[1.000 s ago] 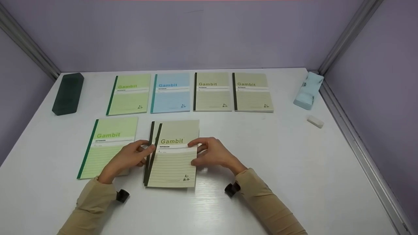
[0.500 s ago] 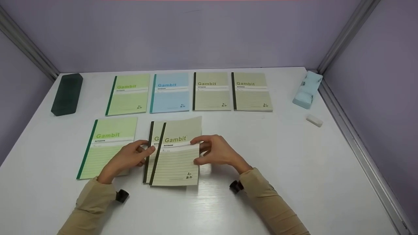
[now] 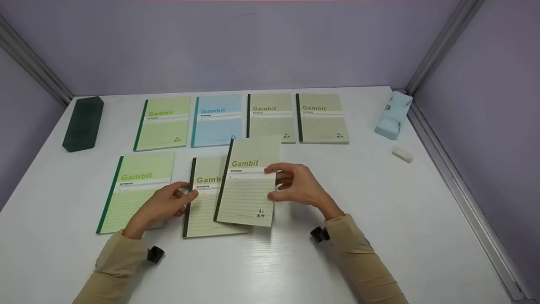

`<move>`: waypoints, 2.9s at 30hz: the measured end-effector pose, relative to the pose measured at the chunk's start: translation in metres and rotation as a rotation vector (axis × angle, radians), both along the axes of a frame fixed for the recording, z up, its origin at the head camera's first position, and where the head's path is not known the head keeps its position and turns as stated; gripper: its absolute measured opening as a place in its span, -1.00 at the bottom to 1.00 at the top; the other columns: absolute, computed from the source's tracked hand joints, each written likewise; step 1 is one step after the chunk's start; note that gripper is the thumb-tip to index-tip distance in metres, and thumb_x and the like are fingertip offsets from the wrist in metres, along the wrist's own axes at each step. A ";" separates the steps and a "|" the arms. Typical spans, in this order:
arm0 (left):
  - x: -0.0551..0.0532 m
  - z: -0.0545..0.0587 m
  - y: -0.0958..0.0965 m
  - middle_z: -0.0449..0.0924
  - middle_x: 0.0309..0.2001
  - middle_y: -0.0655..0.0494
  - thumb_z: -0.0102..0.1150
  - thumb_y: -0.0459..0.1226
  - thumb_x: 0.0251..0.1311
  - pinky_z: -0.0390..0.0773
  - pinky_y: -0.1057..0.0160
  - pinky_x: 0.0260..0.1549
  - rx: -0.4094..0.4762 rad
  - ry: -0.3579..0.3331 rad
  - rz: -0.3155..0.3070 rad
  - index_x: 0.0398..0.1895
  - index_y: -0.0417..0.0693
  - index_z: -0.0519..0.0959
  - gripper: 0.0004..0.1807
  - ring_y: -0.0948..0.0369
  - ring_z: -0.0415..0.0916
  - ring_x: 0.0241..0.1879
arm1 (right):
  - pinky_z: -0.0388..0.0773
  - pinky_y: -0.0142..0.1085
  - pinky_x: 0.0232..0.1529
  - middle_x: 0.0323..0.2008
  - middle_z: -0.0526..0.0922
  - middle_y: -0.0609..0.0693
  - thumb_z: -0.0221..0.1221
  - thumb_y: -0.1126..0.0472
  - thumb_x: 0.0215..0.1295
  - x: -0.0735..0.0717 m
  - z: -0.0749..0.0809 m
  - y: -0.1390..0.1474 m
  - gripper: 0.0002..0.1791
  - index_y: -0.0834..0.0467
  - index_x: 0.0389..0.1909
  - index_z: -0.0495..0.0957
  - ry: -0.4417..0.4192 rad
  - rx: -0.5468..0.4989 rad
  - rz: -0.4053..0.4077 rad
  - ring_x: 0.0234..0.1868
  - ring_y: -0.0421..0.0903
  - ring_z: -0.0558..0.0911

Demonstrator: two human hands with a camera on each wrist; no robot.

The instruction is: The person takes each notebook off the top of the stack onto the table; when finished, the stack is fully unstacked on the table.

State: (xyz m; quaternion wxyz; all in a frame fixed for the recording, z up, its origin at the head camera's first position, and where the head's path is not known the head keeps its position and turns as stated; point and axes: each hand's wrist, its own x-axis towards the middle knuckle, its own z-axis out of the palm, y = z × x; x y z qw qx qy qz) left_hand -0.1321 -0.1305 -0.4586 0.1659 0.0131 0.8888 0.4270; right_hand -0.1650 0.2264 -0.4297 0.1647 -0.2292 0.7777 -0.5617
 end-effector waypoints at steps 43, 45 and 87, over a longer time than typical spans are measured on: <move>0.002 0.002 0.000 0.52 -0.40 0.06 0.22 0.09 0.19 0.34 0.27 -0.47 0.019 0.004 0.014 0.34 -0.30 0.28 -0.17 0.22 0.40 -0.53 | 0.53 -0.33 -0.16 0.03 0.53 0.20 0.34 0.37 0.08 -0.029 -0.020 0.088 -0.34 0.22 0.27 0.41 -0.106 0.210 0.031 -0.11 -0.02 0.56; 0.003 0.002 0.000 0.52 -0.41 0.06 0.22 0.07 0.19 0.34 0.28 -0.47 0.019 0.004 0.018 0.34 -0.30 0.28 -0.19 0.22 0.39 -0.54 | 0.54 -0.32 -0.18 0.02 0.50 0.22 0.33 0.38 0.08 -0.030 -0.021 0.085 -0.32 0.21 0.28 0.38 -0.125 0.237 0.021 -0.13 0.00 0.54; -0.001 -0.004 0.006 0.55 -0.35 -0.02 0.39 -0.31 0.00 0.46 0.23 -0.41 -0.052 0.014 0.101 -0.05 -0.31 0.49 -0.54 0.13 0.45 -0.41 | 0.60 -0.26 -0.37 -0.29 0.63 0.06 0.24 0.21 0.26 0.014 -0.021 -0.062 -0.64 0.33 0.00 0.57 -0.183 0.392 -0.090 -0.42 -0.11 0.65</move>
